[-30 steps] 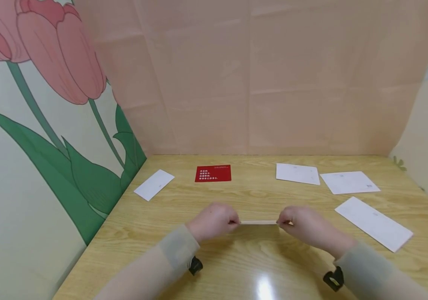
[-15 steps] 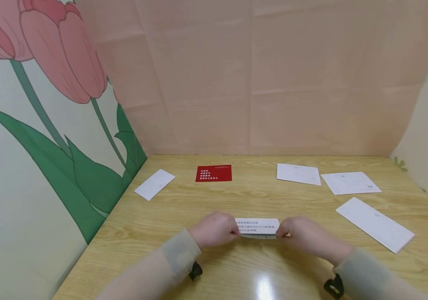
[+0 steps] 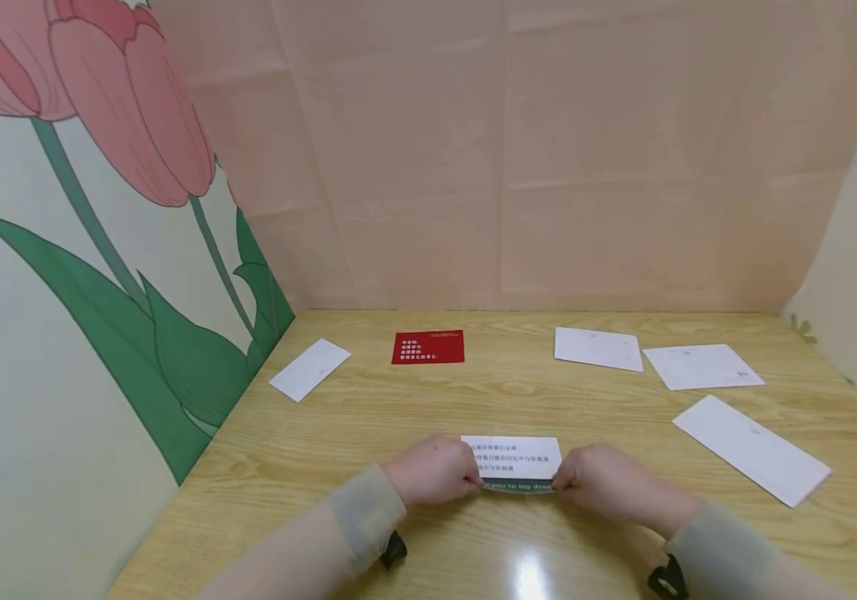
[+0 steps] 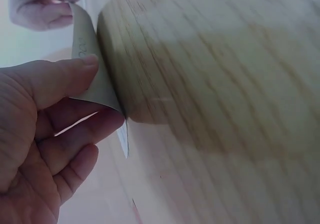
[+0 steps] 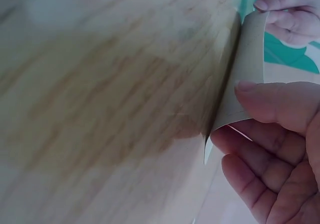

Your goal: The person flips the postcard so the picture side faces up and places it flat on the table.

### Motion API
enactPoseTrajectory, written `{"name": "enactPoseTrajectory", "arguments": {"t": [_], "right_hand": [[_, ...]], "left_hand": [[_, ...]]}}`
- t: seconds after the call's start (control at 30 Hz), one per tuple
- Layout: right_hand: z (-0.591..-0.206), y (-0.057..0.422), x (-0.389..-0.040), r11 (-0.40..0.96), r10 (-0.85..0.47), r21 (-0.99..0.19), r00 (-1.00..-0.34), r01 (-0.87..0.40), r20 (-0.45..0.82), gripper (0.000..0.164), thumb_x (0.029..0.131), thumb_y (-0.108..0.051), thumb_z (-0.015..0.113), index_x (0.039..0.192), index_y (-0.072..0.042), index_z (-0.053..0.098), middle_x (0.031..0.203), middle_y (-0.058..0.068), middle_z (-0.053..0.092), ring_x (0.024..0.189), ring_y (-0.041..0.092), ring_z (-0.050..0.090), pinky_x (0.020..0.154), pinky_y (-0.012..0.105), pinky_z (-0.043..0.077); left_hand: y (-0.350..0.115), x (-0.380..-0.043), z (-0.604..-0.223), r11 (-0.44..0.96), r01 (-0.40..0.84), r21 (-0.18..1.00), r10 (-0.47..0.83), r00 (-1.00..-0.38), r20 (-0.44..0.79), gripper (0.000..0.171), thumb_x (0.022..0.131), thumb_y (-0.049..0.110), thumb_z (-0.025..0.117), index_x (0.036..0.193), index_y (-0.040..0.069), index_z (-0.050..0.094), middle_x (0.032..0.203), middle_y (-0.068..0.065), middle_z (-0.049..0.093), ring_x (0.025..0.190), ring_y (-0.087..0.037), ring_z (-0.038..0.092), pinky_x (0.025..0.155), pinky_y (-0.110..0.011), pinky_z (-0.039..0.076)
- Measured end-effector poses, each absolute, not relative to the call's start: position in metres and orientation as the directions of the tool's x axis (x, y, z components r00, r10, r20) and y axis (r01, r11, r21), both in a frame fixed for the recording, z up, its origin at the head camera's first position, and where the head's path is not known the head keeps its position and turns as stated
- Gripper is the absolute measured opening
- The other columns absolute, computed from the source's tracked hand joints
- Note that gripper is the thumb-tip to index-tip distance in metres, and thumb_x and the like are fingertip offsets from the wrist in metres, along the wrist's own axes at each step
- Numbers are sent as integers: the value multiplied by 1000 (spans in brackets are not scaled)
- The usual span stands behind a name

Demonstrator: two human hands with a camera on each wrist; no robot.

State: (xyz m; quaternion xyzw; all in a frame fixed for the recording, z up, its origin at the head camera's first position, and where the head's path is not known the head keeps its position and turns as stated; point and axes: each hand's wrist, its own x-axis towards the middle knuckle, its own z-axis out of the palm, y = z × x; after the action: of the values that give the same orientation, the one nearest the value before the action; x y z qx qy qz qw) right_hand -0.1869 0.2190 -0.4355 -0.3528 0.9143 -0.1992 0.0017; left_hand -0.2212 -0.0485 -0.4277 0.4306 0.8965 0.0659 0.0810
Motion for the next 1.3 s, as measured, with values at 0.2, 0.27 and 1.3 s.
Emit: {"name": "enactPoseTrajectory", "arguments": {"t": [0.2, 0.27, 1.3], "right_hand": [[-438, 218, -186, 685, -653, -328, -748, -650, 118, 9, 76, -10, 78, 81, -17, 77, 86, -4, 71, 79, 8, 64, 69, 30, 54], [-438, 218, -185, 685, -661, -307, -741, -660, 118, 8, 76, -10, 78, 81, -16, 77, 87, -1, 72, 81, 11, 66, 71, 31, 54], [-438, 210, -174, 690, -692, -226, -718, -688, 74, 15, 81, -9, 73, 74, -20, 65, 75, -13, 60, 62, 1, 43, 58, 29, 46]], "left_hand": [[-47, -218, -428, 591, 800, 104, 806, -585, -90, 9, 87, 27, 72, 94, 25, 78, 87, 17, 68, 79, 6, 57, 77, -13, 46], [-47, -217, -428, 567, 822, 58, 823, -562, -76, 9, 88, 29, 72, 94, 26, 78, 88, 17, 68, 81, 7, 58, 77, -12, 45], [-44, -205, -431, 554, 832, -13, 825, -552, -119, 17, 89, 40, 68, 89, 25, 75, 71, 17, 62, 57, 3, 45, 61, -17, 38]]}}
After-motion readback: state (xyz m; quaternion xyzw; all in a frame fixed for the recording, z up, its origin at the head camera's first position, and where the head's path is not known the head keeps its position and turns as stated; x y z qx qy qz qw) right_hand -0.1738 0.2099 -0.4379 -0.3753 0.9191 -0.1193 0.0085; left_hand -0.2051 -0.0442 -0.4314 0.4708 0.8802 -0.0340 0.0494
